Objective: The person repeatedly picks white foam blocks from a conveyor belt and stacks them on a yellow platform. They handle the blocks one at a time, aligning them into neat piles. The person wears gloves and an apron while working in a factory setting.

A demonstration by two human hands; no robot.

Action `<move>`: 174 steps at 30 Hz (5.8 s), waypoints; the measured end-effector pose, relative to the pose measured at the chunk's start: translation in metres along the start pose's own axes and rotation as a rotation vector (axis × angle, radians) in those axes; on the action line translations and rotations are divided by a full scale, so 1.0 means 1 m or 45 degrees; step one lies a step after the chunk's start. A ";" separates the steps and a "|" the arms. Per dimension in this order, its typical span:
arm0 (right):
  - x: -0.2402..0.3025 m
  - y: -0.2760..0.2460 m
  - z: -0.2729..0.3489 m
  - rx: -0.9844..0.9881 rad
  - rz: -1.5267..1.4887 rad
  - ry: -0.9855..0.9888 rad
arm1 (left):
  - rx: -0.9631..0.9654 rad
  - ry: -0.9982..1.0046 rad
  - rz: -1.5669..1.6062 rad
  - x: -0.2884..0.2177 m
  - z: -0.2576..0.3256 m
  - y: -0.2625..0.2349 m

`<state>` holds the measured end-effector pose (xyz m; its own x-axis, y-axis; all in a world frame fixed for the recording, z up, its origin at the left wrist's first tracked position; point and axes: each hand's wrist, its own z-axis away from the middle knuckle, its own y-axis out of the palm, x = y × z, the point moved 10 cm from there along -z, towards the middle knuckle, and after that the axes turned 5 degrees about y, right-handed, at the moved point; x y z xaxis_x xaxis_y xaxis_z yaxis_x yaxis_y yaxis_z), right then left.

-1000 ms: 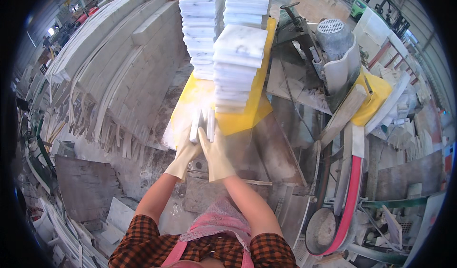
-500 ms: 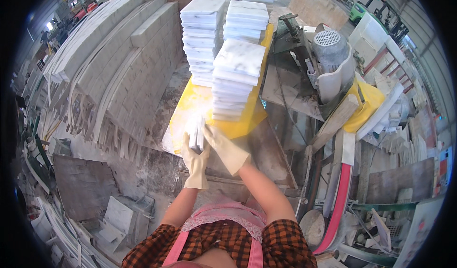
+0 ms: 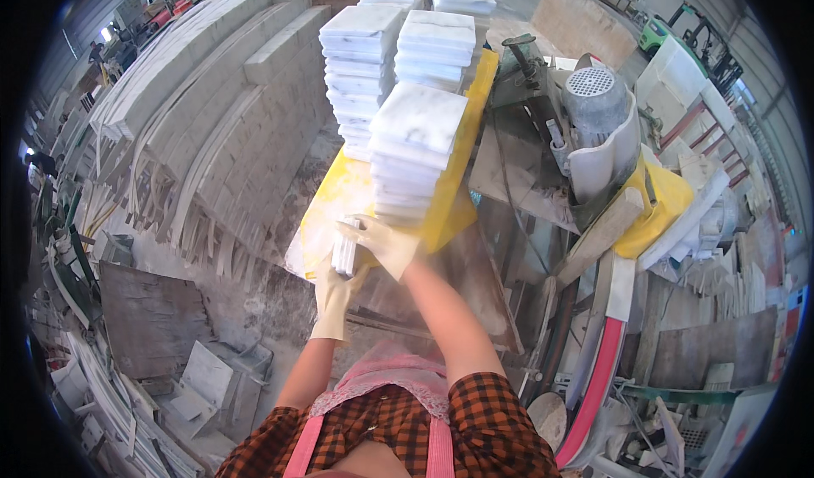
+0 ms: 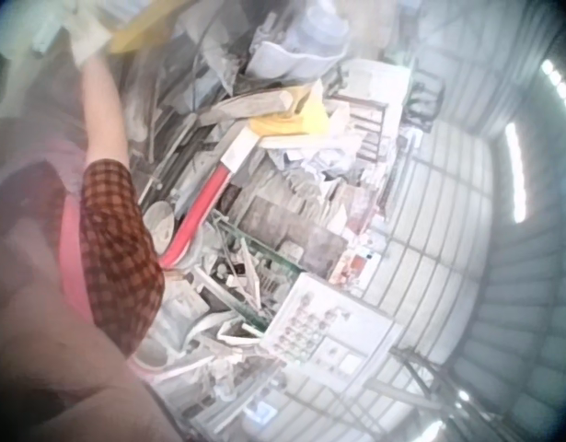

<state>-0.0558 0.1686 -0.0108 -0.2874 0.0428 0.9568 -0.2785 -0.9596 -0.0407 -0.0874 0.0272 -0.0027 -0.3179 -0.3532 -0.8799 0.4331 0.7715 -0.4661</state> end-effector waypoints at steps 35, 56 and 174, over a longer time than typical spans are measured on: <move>0.005 -0.106 0.184 -0.824 0.664 -0.374 | -0.304 0.164 -0.059 0.008 -0.014 -0.031; -0.237 -0.225 0.619 -1.834 1.036 1.691 | -0.247 0.054 -0.213 0.047 -0.022 -0.020; -0.166 -0.248 0.657 -2.077 0.781 1.074 | -0.030 -0.097 0.247 0.077 -0.036 -0.003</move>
<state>0.6628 0.2167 0.0293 -0.8227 0.4342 0.3668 -0.2934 0.2283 -0.9283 -0.1437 0.0164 -0.0654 -0.1655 -0.2347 -0.9579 0.4597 0.8409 -0.2855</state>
